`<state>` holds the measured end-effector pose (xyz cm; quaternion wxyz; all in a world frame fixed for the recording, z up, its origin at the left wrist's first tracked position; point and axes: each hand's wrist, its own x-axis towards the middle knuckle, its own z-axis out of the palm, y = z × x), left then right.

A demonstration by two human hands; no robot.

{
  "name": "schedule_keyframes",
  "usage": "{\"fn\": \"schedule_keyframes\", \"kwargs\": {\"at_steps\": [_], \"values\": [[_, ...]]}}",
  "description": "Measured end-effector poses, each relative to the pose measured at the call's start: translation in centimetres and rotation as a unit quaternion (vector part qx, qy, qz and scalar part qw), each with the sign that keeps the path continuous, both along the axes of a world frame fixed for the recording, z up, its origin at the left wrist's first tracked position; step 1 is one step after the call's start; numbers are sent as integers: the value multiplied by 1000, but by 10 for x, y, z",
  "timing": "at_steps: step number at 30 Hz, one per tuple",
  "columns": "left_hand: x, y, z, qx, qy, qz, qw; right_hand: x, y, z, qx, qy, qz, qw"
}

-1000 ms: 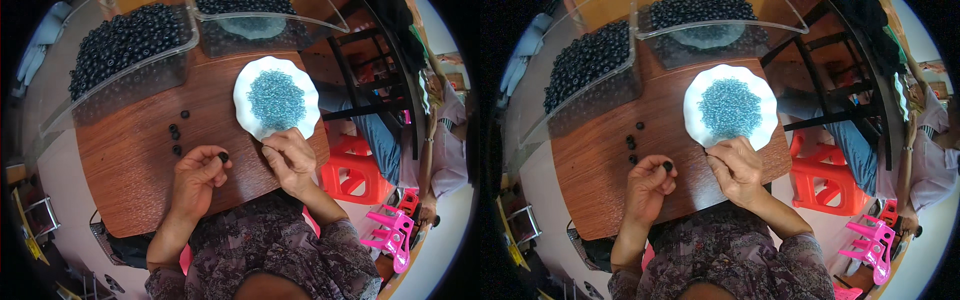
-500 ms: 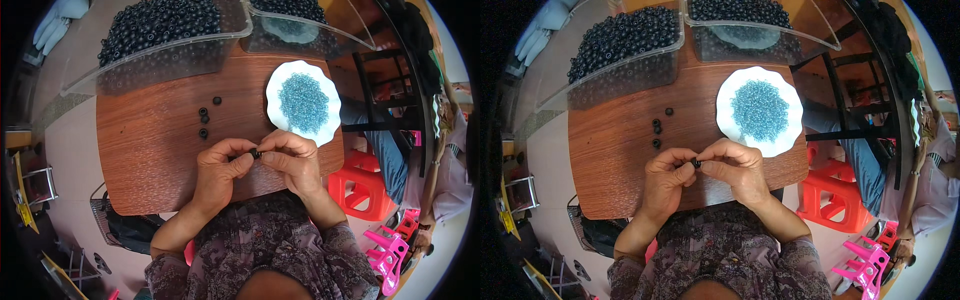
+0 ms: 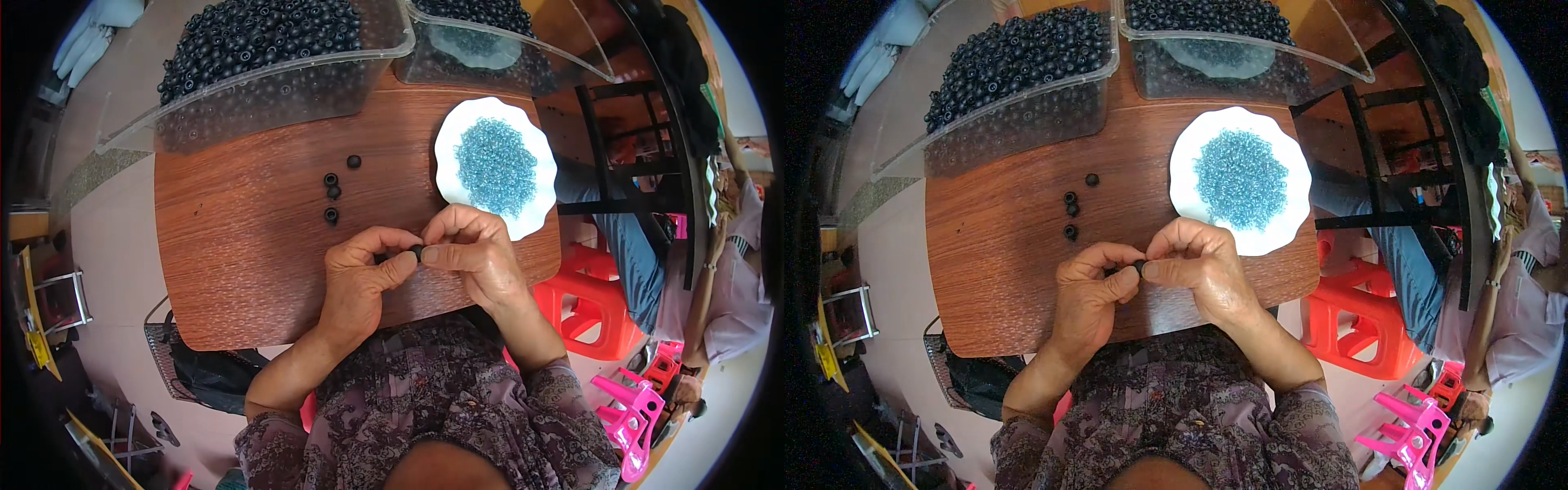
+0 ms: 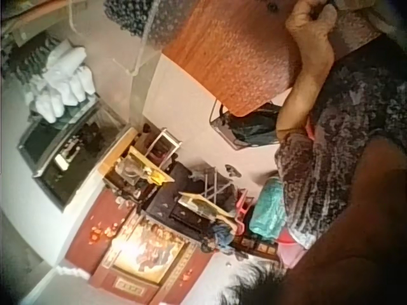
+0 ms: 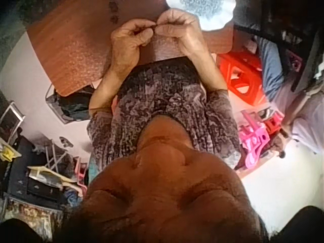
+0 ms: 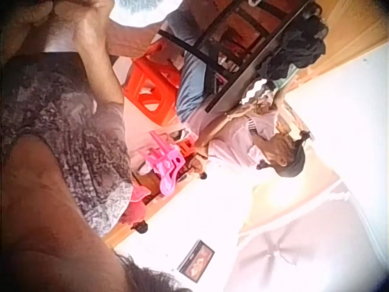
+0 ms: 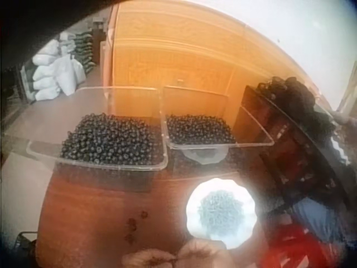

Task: Manually picking up small blue beads and inserting them into black ring-shaped components at a desk.

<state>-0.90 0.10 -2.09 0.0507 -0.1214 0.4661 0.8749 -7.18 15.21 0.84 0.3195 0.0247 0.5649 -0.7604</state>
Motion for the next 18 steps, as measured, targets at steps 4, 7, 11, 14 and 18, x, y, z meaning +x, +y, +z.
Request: {"fn": "schedule_keyframes", "kwargs": {"at_steps": [4,7,11,14,18], "values": [[-2,-5,-8,153,-36,-27,987,10,-9,3,5,25,-52,998],[-5,-9,-7,226,-43,-21,973,15,-10,5,108,194,-78,972],[-8,-5,4,254,-54,26,965,14,-15,1,221,512,-32,829],[-8,-5,7,263,-62,47,962,16,-20,-4,261,600,-17,756],[-9,-3,16,265,-64,43,961,17,-28,-9,326,662,15,674]]}}
